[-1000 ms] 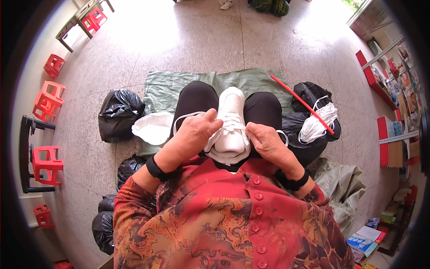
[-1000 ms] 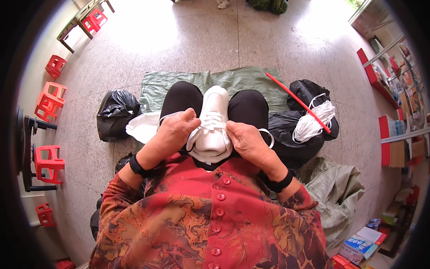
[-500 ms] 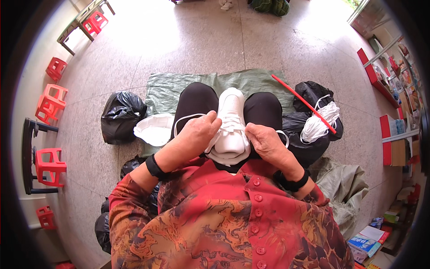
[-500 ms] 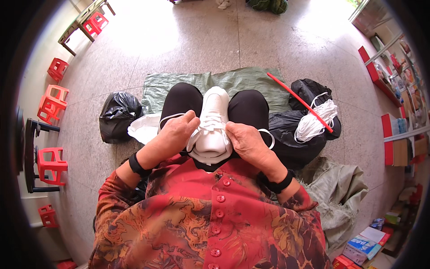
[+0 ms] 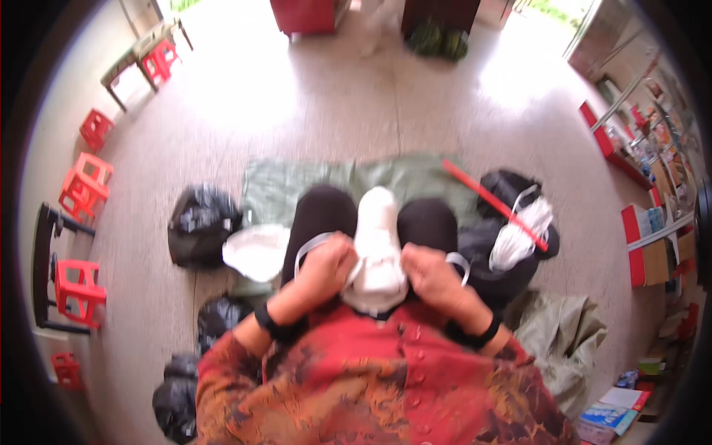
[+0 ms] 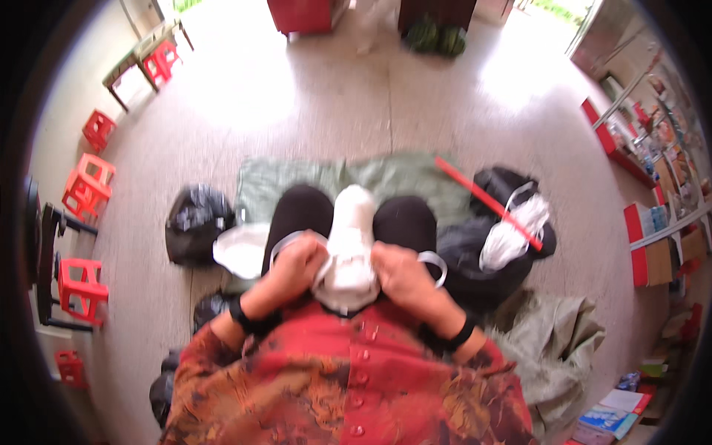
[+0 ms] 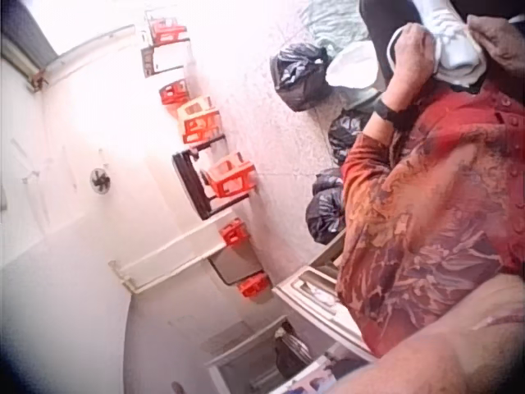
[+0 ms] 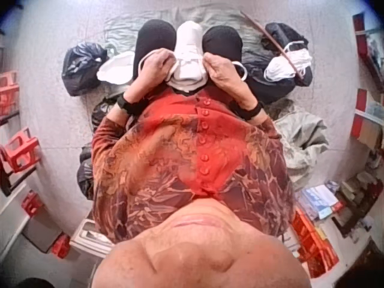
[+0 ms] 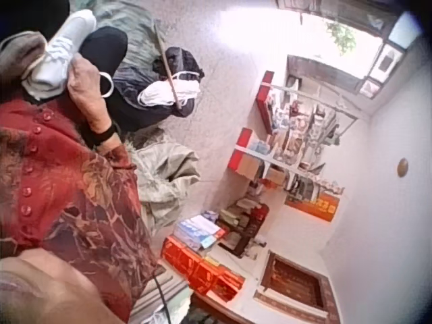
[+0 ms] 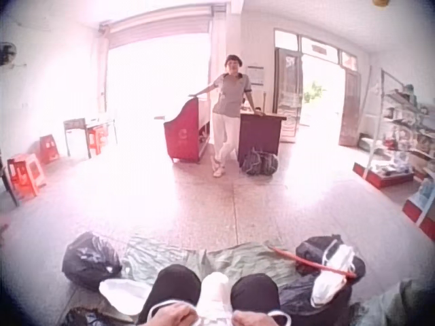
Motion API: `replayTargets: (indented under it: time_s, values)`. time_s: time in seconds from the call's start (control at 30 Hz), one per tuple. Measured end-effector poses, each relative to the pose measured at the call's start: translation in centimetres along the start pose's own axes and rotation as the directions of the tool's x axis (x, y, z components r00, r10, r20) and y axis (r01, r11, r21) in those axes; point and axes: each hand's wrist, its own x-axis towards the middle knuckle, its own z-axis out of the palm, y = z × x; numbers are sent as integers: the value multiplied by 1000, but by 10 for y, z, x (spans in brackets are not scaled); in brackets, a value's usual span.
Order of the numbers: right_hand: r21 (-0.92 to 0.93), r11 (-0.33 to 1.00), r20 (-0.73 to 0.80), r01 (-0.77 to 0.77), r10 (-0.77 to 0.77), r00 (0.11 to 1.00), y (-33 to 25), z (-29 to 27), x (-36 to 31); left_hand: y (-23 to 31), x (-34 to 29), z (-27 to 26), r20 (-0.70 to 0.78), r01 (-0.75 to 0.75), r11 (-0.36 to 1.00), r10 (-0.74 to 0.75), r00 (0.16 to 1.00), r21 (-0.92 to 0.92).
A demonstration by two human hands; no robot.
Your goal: Lacing a white shoe while sitting on the floor.
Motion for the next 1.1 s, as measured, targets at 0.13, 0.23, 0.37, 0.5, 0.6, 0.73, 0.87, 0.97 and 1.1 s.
replayTargets:
  time_s: [0.13,0.23,0.37,0.5,0.6,0.73,0.87,0.97,1.1]
  values:
    - [-175,983,-68,-64,53,996,-19,6,-9,24,-6,-2,-63,3,994,3,998,105]
    - [-256,967,-139,-8,-29,990,-30,11,-17,35,-17,-1,-16,-46,959,53,998,279]
    - [-212,975,-149,-58,26,988,-23,14,-21,23,-21,8,-103,-5,973,29,994,232]
    - [-148,989,-223,12,-45,974,-8,20,-25,4,-18,16,-72,29,989,-19,997,146]
    - [-134,991,-216,1,-30,976,-6,22,-27,1,-16,17,-32,53,994,-51,998,92]
    - [-267,963,-155,-24,-18,988,-18,17,-23,12,-13,11,-36,9,994,-5,999,105]
    - [-338,938,-87,74,-109,990,-35,1,-17,30,-1,-7,81,-151,984,143,986,100]
    - [-382,890,40,248,-253,967,-36,-7,-11,44,9,-18,350,-311,888,187,918,339]
    - [-691,654,276,307,-154,949,-26,-3,9,54,17,-21,520,-464,704,157,839,537]
